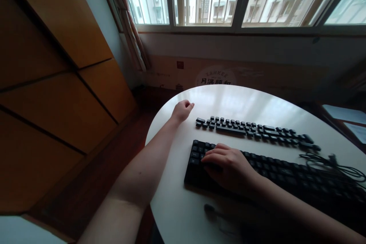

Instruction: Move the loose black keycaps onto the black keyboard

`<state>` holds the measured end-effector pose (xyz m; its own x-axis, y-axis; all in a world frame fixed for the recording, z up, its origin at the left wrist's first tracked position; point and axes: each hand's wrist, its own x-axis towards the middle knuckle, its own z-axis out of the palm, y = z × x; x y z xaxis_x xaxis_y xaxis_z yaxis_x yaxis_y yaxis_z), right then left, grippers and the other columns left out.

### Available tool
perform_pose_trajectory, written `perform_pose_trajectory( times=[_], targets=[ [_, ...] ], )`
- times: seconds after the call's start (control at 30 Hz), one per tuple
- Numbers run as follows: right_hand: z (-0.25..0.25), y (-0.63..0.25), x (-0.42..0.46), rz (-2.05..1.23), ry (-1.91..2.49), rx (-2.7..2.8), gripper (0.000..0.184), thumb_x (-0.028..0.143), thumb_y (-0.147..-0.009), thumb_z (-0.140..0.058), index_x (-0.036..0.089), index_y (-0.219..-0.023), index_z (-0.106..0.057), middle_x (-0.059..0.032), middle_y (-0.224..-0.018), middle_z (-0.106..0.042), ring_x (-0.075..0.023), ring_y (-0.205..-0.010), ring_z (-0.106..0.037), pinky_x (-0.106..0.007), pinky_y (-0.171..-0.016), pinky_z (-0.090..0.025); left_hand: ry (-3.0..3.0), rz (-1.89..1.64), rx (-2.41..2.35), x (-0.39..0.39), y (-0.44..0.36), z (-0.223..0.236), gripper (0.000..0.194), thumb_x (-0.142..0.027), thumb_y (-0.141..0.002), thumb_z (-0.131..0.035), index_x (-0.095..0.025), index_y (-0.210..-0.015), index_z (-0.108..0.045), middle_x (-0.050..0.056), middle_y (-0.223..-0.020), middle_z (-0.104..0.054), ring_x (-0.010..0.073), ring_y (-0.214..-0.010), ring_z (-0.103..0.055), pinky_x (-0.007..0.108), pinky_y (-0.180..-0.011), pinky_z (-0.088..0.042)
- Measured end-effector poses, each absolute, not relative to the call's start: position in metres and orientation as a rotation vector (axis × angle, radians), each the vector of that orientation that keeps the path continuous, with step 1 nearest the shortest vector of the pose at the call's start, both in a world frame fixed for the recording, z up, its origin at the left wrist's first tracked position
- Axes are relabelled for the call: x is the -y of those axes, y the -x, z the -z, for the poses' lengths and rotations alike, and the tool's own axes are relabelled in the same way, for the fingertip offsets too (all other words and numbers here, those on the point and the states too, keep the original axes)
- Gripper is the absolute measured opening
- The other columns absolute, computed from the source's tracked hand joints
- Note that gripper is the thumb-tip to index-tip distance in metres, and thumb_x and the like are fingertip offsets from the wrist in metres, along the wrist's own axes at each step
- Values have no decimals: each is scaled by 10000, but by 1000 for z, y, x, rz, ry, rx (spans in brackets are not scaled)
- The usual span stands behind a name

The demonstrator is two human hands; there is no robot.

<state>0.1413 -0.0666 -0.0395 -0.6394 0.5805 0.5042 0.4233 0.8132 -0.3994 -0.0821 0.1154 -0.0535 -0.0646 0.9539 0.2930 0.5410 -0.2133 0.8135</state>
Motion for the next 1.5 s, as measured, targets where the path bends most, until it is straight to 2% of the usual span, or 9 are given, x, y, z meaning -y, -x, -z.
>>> perform_pose_trajectory(
  times=[0.23, 0.4, 0.7, 0.9, 1.0, 1.27, 1.5],
  targets=[
    [40, -138, 73, -99, 667, 2402, 147, 143, -873, -603, 207, -907, -731, -26, -940, -772, -191, -740, -598, -311, -625, -477, -1806, -1168, -1672, -116, 82, 56, 296, -384, -845, -589, -203, -629, -497, -22, -605, -505, 150, -600, -459, 294, -589, -335],
    [39, -137, 74, -88, 658, 2395, 154, 121, -868, -596, 204, -860, -726, -20, -887, -765, -176, -685, -553, -306, -602, -448, -1805, -1180, -1707, -116, 84, 55, 296, -380, -838, -592, -203, -621, -496, -19, -613, -512, 154, -617, -471, 292, -599, -343],
    [41, -138, 69, -245, 674, 2345, 157, 167, -884, -594, 218, -866, -741, -45, -895, -775, -187, -698, -597, -347, -690, -499, -1797, -1188, -1675, -118, 87, 55, 299, -415, -836, -589, -202, -642, -508, -14, -622, -518, 151, -600, -470, 284, -573, -351],
    [45, -141, 65, -348, 670, 2305, 113, 197, -888, -646, 214, -920, -753, -46, -902, -775, -210, -799, -631, -370, -763, -511, -1802, -1198, -1665, -121, 89, 57, 312, -437, -831, -584, -204, -641, -499, -19, -606, -495, 148, -591, -454, 279, -566, -352],
    [43, -141, 65, -339, 652, 2303, 137, 190, -913, -618, 207, -923, -754, -49, -904, -771, -209, -809, -624, -360, -755, -514, -1812, -1204, -1663, -121, 90, 58, 315, -443, -824, -593, -204, -640, -499, -22, -604, -494, 146, -591, -451, 275, -562, -341],
    [42, -138, 68, -244, 616, 2331, 152, 146, -876, -610, 207, -891, -749, -50, -890, -766, -202, -761, -597, -360, -730, -508, -1827, -1205, -1664, -118, 90, 54, 311, -437, -824, -595, -202, -641, -505, -22, -608, -497, 145, -596, -455, 273, -563, -338],
    [44, -140, 67, -184, 654, 2368, 105, 227, -903, -651, 217, -927, -752, -46, -889, -766, -218, -807, -602, -388, -743, -498, -1848, -1195, -1664, -113, 88, 48, 307, -434, -826, -597, -203, -642, -513, -19, -615, -511, 146, -595, -462, 282, -568, -339]
  ],
)
